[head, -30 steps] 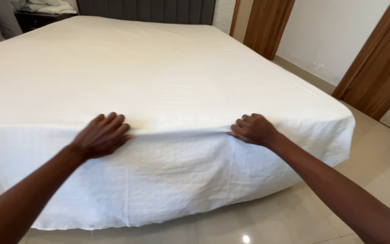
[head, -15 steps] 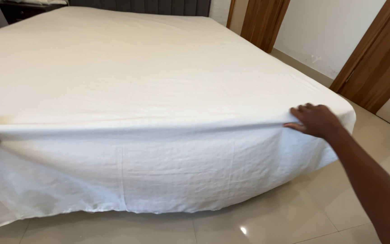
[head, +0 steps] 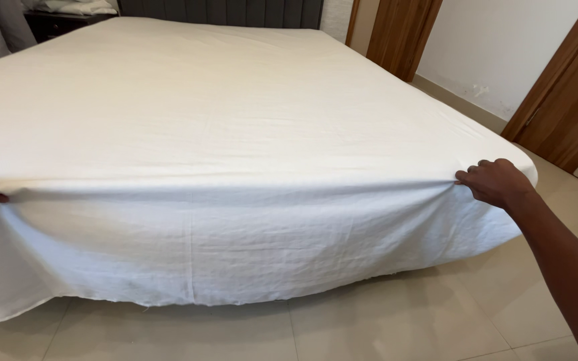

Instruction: The person fits a white fitted sheet onto a mattress, smoothing the surface and tucking the edges under the mattress at each corner and along the sides. The person works around the bed, adjusting the sheet to ensure it is snug and wrinkle-free.

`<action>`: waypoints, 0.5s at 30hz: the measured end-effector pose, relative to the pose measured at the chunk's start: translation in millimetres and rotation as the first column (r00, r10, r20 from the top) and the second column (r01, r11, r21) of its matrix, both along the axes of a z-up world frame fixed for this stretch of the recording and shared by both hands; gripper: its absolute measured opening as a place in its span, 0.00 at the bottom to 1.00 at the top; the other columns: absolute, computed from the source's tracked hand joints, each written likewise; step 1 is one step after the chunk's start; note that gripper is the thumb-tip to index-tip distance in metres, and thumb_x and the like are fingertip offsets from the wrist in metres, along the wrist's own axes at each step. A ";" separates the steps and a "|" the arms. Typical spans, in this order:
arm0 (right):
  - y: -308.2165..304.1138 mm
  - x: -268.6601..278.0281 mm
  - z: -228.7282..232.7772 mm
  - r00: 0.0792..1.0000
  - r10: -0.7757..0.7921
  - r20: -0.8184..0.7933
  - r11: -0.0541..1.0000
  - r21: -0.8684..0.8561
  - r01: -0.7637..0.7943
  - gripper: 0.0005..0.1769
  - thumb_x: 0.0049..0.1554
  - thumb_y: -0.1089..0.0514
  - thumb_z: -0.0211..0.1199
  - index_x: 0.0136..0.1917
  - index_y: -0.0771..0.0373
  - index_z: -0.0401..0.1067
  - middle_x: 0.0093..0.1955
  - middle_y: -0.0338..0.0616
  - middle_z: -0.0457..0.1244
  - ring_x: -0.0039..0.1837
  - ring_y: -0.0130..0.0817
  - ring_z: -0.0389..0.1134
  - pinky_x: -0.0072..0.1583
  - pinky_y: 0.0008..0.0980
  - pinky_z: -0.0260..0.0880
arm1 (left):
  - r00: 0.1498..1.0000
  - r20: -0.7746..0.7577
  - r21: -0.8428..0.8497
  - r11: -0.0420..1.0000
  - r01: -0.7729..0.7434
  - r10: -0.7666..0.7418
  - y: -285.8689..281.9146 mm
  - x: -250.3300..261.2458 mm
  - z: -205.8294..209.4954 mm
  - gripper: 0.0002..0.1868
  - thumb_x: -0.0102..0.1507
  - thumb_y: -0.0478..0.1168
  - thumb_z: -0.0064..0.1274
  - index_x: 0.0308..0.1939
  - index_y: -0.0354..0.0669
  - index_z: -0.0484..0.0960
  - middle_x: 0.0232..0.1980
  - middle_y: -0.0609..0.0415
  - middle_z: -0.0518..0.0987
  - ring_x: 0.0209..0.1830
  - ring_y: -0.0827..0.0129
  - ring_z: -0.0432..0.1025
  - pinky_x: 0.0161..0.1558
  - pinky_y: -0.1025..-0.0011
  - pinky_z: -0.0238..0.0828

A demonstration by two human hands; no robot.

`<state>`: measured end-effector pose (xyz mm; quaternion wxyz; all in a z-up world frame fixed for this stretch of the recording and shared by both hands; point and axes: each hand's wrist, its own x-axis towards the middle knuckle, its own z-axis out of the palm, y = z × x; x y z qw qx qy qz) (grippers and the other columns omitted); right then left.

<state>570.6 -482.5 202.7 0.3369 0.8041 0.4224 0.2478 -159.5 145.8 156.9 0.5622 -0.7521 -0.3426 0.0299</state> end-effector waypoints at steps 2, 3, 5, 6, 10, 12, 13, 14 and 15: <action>-1.7 0.9 -0.2 1.000 0.000 0.002 1.000 -0.001 0.000 0.16 0.65 0.54 0.49 0.63 0.44 0.70 0.49 0.32 0.71 0.57 0.32 0.73 0.49 0.36 0.76 | 1.000 0.027 0.028 1.000 0.002 -0.003 -3.0 -4.0 -0.5 0.24 0.71 0.65 0.36 0.43 0.62 0.85 0.27 0.64 0.74 0.27 0.77 0.69 0.28 0.76 0.68; -1.3 1.7 0.7 1.000 -0.007 -0.004 1.000 -0.003 0.007 0.16 0.64 0.53 0.50 0.63 0.44 0.70 0.49 0.32 0.71 0.57 0.33 0.73 0.49 0.36 0.76 | 0.999 0.037 0.050 0.999 -0.001 -0.001 -4.1 -8.3 0.2 0.24 0.72 0.64 0.36 0.43 0.63 0.85 0.26 0.64 0.73 0.26 0.77 0.68 0.27 0.76 0.67; 0.0 6.0 0.2 1.000 -0.011 -0.016 1.000 -0.009 0.011 0.16 0.63 0.53 0.50 0.63 0.43 0.70 0.49 0.32 0.71 0.56 0.33 0.74 0.50 0.37 0.76 | 0.998 0.059 0.086 0.996 -0.025 0.020 -8.9 -19.4 1.0 0.23 0.72 0.64 0.36 0.42 0.64 0.86 0.24 0.65 0.73 0.25 0.78 0.68 0.26 0.76 0.66; 0.2 8.1 -2.4 1.000 -0.024 -0.016 1.000 -0.015 0.024 0.16 0.64 0.53 0.50 0.63 0.43 0.70 0.49 0.32 0.71 0.55 0.33 0.74 0.50 0.37 0.77 | 0.998 0.056 0.106 0.993 -0.048 0.042 -13.0 -26.7 1.7 0.23 0.72 0.63 0.36 0.42 0.64 0.86 0.23 0.65 0.73 0.24 0.78 0.68 0.26 0.76 0.66; -5.4 10.3 -2.9 0.997 -0.072 -0.031 0.997 -0.007 0.072 0.15 0.64 0.54 0.51 0.63 0.44 0.70 0.47 0.31 0.72 0.51 0.32 0.76 0.49 0.37 0.77 | 0.955 -0.138 0.131 0.961 -0.244 0.261 -25.1 -48.5 17.8 0.23 0.75 0.61 0.36 0.42 0.66 0.88 0.20 0.68 0.72 0.22 0.80 0.66 0.24 0.78 0.63; -7.4 9.8 -3.5 0.997 -0.070 -0.031 0.998 0.004 0.070 0.15 0.63 0.53 0.51 0.62 0.45 0.70 0.46 0.30 0.72 0.50 0.31 0.76 0.48 0.37 0.77 | 0.971 -0.085 0.057 0.974 -0.217 0.221 -27.5 -46.3 19.4 0.12 0.74 0.53 0.41 0.52 0.75 0.83 0.22 0.69 0.77 0.20 0.83 0.69 0.24 0.80 0.67; -10.0 10.2 -3.9 0.998 -0.057 -0.021 0.998 0.012 0.057 0.15 0.63 0.53 0.51 0.62 0.44 0.70 0.46 0.29 0.72 0.50 0.31 0.76 0.48 0.37 0.77 | 0.978 -0.057 0.022 0.979 -0.202 0.203 -28.9 -45.1 20.8 0.13 0.73 0.50 0.44 0.57 0.79 0.80 0.22 0.70 0.79 0.19 0.84 0.71 0.25 0.81 0.69; -8.7 10.7 -4.7 0.999 -0.044 -0.010 0.999 0.019 0.044 0.15 0.63 0.52 0.51 0.62 0.44 0.69 0.45 0.29 0.72 0.50 0.31 0.76 0.47 0.37 0.78 | 0.979 -0.048 -0.007 0.980 -0.199 0.198 -30.3 -44.8 23.1 0.13 0.73 0.50 0.43 0.55 0.76 0.82 0.24 0.70 0.79 0.21 0.83 0.71 0.26 0.80 0.69; -6.8 10.1 -5.3 0.998 -0.067 -0.009 0.998 0.007 0.067 0.15 0.64 0.52 0.50 0.63 0.44 0.69 0.45 0.29 0.72 0.49 0.31 0.76 0.47 0.37 0.78 | 0.980 -0.041 -0.038 0.980 -0.194 0.193 -31.8 -43.7 24.5 0.13 0.74 0.51 0.42 0.53 0.73 0.84 0.25 0.70 0.79 0.22 0.82 0.71 0.27 0.79 0.69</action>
